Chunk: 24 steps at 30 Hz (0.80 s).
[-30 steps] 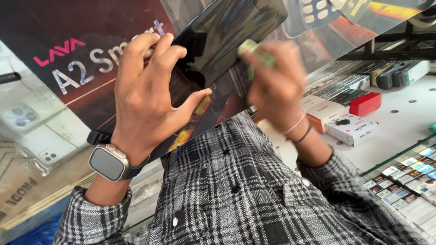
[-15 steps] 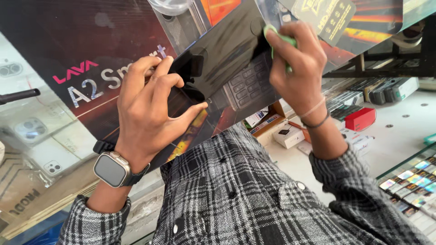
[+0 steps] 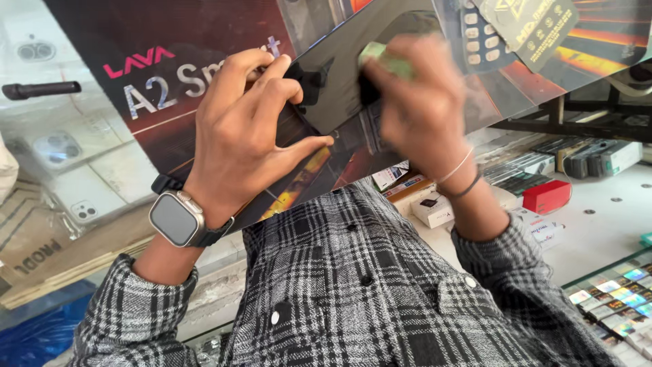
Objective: The person cleans a blue smartphone using a spray bottle and a green microfiber cloth. They spray the screen and wipe it, then flip the phone to clean the back and camera module. The person finishes by wiping the edges of the device.
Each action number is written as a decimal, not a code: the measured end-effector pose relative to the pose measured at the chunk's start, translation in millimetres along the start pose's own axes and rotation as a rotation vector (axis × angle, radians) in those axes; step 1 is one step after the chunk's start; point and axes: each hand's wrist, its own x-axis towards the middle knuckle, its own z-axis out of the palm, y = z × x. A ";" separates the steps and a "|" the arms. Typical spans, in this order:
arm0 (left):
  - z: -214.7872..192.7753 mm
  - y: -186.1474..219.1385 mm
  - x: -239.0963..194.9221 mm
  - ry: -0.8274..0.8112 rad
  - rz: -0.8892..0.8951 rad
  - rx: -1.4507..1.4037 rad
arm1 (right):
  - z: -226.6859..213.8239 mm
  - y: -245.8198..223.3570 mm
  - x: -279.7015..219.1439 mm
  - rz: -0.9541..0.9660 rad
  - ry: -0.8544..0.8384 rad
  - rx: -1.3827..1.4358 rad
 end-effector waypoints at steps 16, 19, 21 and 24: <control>-4.3 -6.7 3.5 -0.077 0.073 -0.082 | -12.6 -9.1 1.6 -0.386 -0.356 0.098; -4.0 -10.7 2.4 -0.102 0.051 -0.107 | -5.1 -9.2 21.4 -0.522 -0.362 0.146; -4.3 -11.8 1.4 -0.104 0.040 -0.114 | 0.2 -4.2 34.8 -0.530 -0.363 0.126; -3.8 -12.3 0.2 -0.088 0.044 -0.115 | 7.2 3.1 42.4 -0.525 -0.290 0.092</control>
